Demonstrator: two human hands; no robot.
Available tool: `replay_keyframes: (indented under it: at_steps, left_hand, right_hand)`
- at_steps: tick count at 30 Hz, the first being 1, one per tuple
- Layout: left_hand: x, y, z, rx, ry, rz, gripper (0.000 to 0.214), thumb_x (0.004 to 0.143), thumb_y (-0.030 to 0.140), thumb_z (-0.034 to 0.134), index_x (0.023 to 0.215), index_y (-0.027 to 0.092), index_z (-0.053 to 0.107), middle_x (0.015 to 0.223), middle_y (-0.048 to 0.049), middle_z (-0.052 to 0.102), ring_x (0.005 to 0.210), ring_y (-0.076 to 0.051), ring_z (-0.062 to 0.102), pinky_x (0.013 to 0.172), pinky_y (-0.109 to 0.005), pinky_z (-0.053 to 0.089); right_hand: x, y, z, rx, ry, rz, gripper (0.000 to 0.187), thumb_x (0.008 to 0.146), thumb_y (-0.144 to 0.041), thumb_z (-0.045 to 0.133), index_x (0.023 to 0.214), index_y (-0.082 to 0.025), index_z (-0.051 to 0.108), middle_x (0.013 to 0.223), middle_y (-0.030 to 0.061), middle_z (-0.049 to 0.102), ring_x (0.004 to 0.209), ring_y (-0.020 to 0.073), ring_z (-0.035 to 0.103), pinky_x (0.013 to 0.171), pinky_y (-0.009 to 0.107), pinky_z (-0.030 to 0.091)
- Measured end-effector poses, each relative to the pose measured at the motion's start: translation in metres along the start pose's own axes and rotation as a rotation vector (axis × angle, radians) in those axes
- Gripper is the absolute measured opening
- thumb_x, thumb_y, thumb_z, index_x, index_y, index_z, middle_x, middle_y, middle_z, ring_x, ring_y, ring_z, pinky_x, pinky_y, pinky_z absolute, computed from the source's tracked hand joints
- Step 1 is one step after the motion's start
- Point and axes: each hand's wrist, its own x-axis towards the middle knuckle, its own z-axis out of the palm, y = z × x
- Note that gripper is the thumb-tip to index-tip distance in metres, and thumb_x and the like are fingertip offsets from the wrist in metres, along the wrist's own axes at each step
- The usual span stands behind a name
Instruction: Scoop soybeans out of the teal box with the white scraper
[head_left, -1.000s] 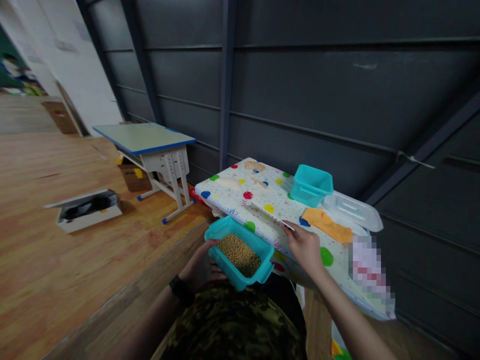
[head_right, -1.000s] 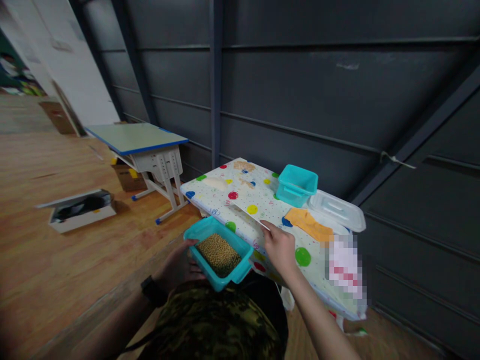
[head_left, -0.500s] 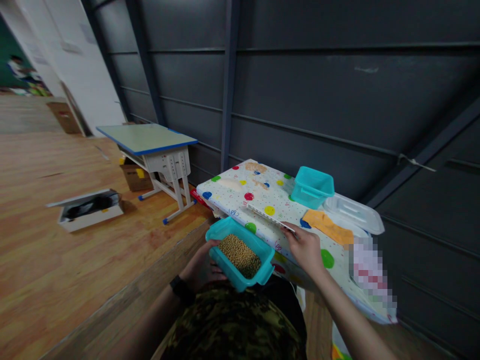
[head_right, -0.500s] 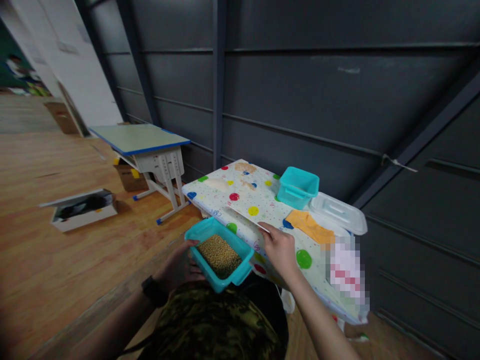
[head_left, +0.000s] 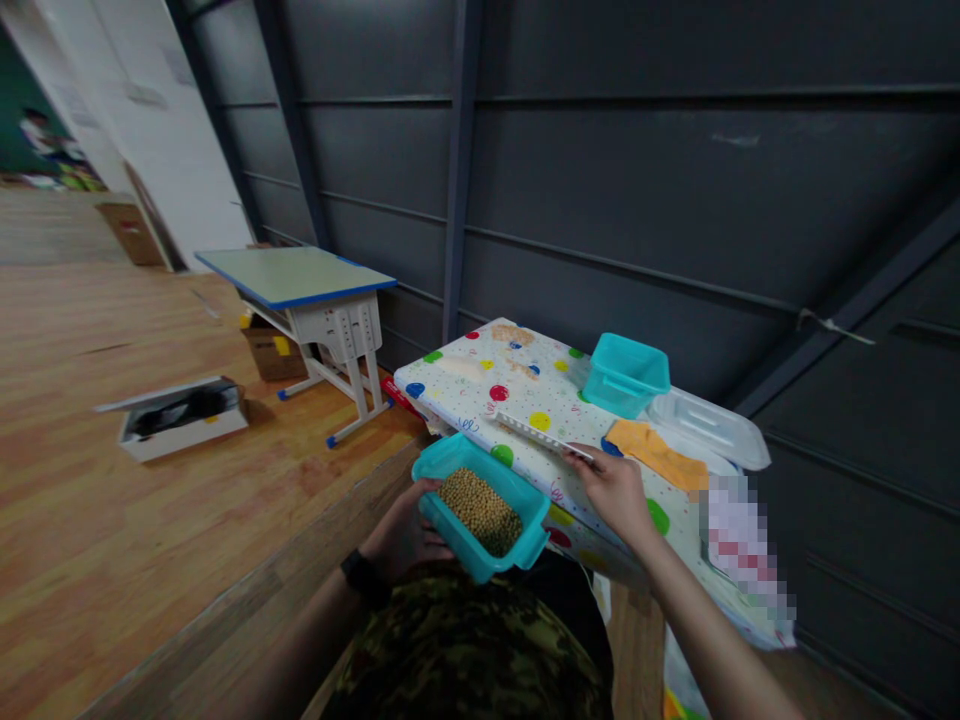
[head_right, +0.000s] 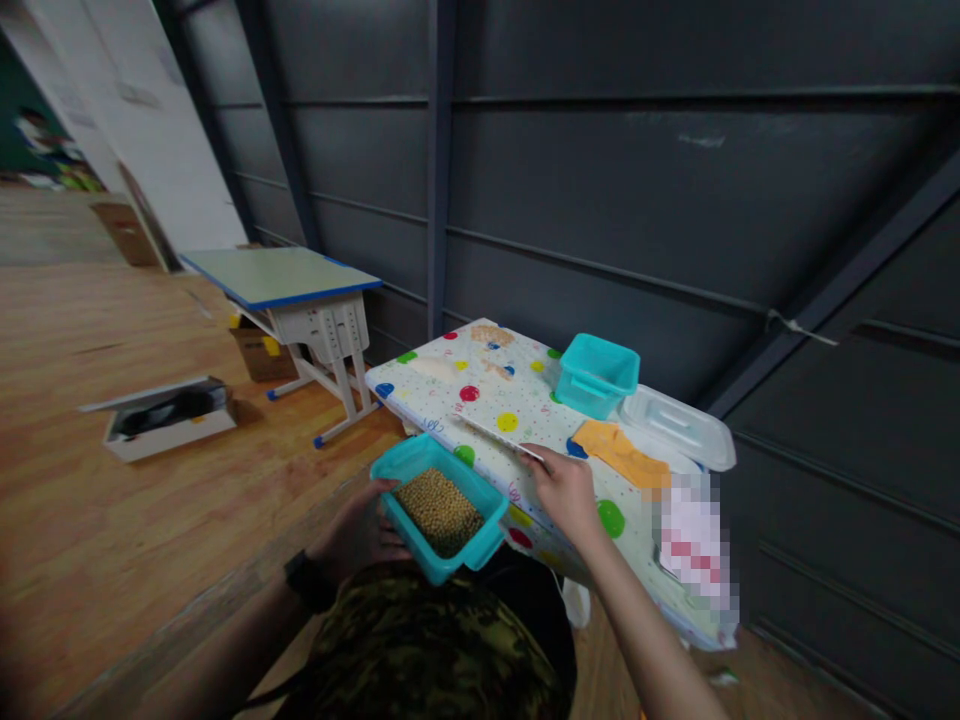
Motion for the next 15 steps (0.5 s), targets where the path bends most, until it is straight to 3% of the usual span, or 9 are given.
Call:
replay_keyframes:
  at_steps: [4, 8, 12, 15]
  left_hand:
    - [0.0, 0.001, -0.002, 0.001, -0.008, 0.009, 0.059, 0.103, 0.054, 0.067, 0.147, 0.015, 0.059, 0.098, -0.0137, 0.08, 0.082, -0.033, 0.082, 0.083, -0.045, 0.071]
    - [-0.002, 0.004, -0.003, -0.006, 0.0, 0.028, 0.066, 0.097, 0.056, 0.077, 0.146, 0.017, 0.057, 0.098, -0.013, 0.079, 0.087, -0.036, 0.082, 0.087, -0.05, 0.071]
    - [-0.006, 0.006, -0.001, 0.0, 0.009, 0.036, 0.047, 0.104, 0.051, 0.067, 0.134, 0.017, 0.061, 0.085, -0.0091, 0.074, 0.084, -0.034, 0.08, 0.076, -0.043, 0.069]
    - [-0.009, 0.008, 0.002, 0.0, -0.007, 0.019, 0.044, 0.107, 0.05, 0.061, 0.133, 0.015, 0.062, 0.085, -0.0103, 0.075, 0.08, -0.033, 0.079, 0.073, -0.042, 0.069]
  right_hand:
    - [-0.008, -0.012, -0.009, 0.078, -0.039, -0.003, 0.03, 0.1, -0.036, 0.067, 0.105, -0.031, 0.097, 0.106, 0.0057, 0.092, 0.089, 0.0318, 0.091, 0.08, 0.04, 0.074]
    - [-0.007, -0.011, -0.015, 0.136, 0.022, 0.087, 0.029, 0.097, -0.045, 0.072, 0.101, -0.029, 0.097, 0.103, 0.0072, 0.092, 0.088, 0.034, 0.09, 0.081, 0.042, 0.073]
    - [0.019, -0.001, -0.009, 0.107, 0.109, 0.166, 0.036, 0.094, -0.05, 0.072, 0.099, -0.023, 0.095, 0.097, 0.011, 0.092, 0.08, 0.0353, 0.086, 0.072, 0.042, 0.067]
    - [0.05, 0.0, 0.002, -0.009, 0.109, 0.208, 0.033, 0.094, -0.042, 0.07, 0.099, -0.02, 0.095, 0.098, 0.0143, 0.092, 0.082, 0.0363, 0.085, 0.073, 0.039, 0.061]
